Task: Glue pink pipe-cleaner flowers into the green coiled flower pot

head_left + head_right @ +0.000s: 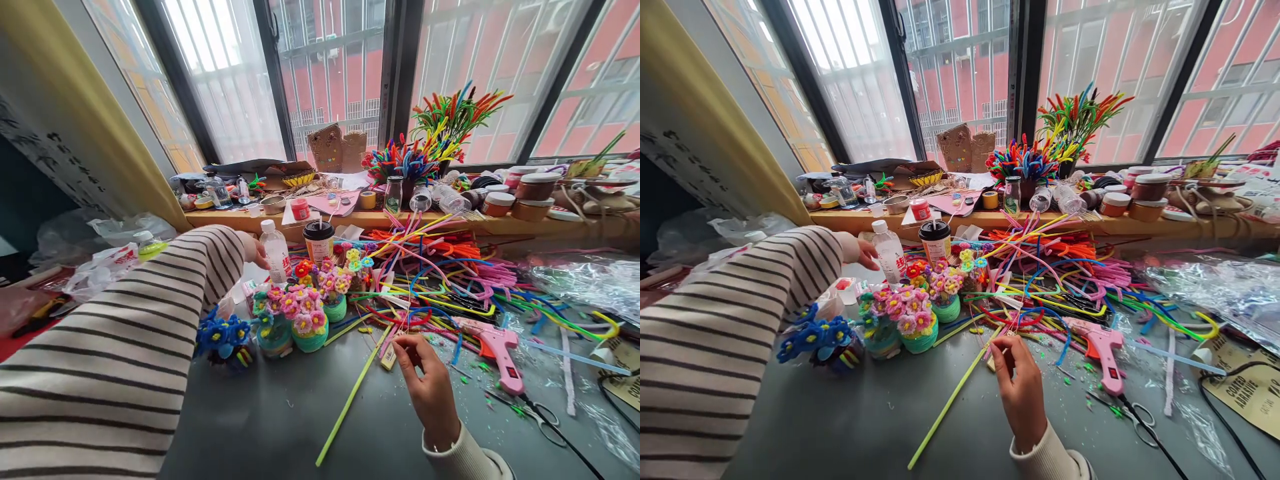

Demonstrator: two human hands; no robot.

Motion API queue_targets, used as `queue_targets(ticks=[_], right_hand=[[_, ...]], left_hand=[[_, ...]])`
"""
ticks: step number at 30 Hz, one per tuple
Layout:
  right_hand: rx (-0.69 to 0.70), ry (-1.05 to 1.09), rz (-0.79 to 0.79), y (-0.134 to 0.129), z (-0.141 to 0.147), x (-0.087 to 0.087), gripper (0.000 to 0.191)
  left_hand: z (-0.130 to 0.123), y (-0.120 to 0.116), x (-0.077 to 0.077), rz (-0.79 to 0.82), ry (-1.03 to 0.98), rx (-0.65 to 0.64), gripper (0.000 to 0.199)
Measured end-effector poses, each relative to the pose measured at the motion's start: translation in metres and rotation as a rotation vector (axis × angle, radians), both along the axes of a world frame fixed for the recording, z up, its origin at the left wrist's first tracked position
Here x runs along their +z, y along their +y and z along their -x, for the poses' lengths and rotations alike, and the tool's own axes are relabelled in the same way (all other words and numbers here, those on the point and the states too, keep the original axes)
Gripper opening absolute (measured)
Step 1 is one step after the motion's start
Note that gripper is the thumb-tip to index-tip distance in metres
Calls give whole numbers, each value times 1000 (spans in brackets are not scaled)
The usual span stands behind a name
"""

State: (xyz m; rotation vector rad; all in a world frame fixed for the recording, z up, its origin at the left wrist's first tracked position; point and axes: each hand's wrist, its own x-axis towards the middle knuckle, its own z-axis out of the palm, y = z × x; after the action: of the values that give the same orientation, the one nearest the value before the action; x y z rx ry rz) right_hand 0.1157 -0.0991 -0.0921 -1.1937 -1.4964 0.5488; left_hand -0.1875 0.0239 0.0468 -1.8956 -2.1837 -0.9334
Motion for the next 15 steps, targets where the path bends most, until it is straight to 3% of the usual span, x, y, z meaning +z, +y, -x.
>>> queue_targets(ticks=[3, 5, 9, 12, 15], right_hand=[[1, -15, -25, 1, -1, -1, 16], [-3, -18, -38, 2, -1, -1, 17], [-23, -69, -108, 1, -1, 0, 16], [-24, -114, -188, 1, 0, -1, 13], [-30, -128, -222, 2, -1, -2, 12]], left_hand=[[11, 5, 32, 191, 72, -63, 31], [18, 1, 57, 265, 92, -95, 46], [23, -35, 92, 314, 80, -126, 62], [19, -89, 86, 239, 64, -85, 66], [16, -148, 37, -95, -119, 43, 51]])
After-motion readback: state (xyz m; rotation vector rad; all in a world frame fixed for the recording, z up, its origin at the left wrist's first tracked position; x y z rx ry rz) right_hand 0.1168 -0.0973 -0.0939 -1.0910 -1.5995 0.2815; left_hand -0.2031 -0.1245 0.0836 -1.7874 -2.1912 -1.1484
